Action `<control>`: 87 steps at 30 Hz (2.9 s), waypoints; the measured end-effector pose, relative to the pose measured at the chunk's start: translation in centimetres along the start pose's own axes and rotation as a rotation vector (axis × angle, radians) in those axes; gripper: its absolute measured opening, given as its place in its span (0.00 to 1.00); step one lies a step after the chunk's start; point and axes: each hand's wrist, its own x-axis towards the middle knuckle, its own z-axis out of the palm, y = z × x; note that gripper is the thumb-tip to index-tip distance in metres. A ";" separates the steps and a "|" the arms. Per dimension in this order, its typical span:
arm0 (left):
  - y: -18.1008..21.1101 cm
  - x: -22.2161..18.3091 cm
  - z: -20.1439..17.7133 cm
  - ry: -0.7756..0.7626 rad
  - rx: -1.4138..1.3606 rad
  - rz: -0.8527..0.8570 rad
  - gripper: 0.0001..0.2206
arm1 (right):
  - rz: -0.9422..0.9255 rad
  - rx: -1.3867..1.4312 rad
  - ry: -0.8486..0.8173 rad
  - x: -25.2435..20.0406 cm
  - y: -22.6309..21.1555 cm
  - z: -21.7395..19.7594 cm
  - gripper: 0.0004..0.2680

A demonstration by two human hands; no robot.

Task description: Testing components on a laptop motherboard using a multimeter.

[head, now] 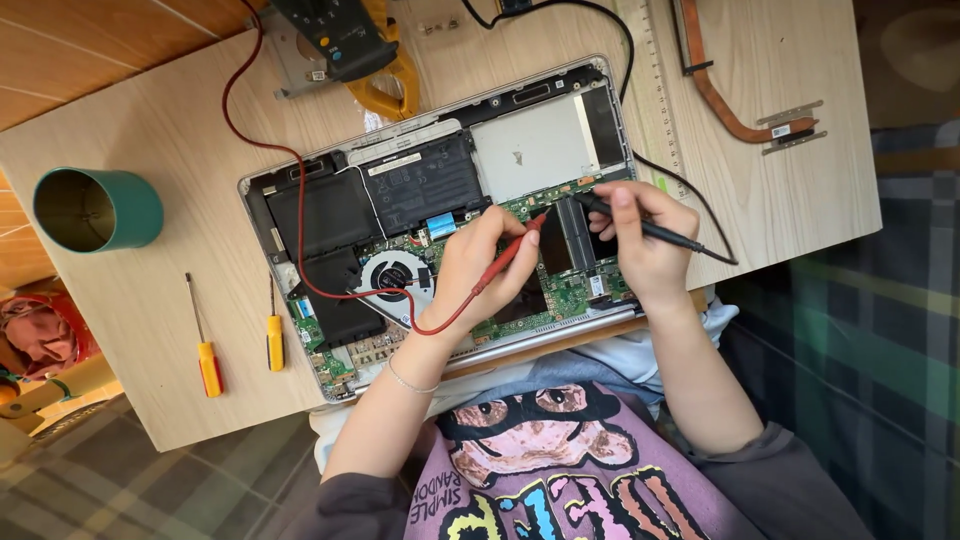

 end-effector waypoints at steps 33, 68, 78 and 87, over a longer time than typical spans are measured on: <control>0.4 0.4 -0.1 0.039 0.133 0.172 0.08 | -0.108 -0.222 0.018 -0.7 0.7 1.1 0.10; 1.3 0.4 0.6 0.088 0.120 0.066 0.08 | -0.237 -0.343 -0.016 1.0 -1.1 2.5 0.11; 1.3 0.2 0.7 0.116 0.158 0.044 0.07 | -0.220 -0.440 -0.037 2.2 -1.7 2.8 0.10; 1.2 0.3 0.6 0.136 0.132 0.060 0.08 | -0.189 -0.450 -0.001 2.1 -2.3 3.3 0.10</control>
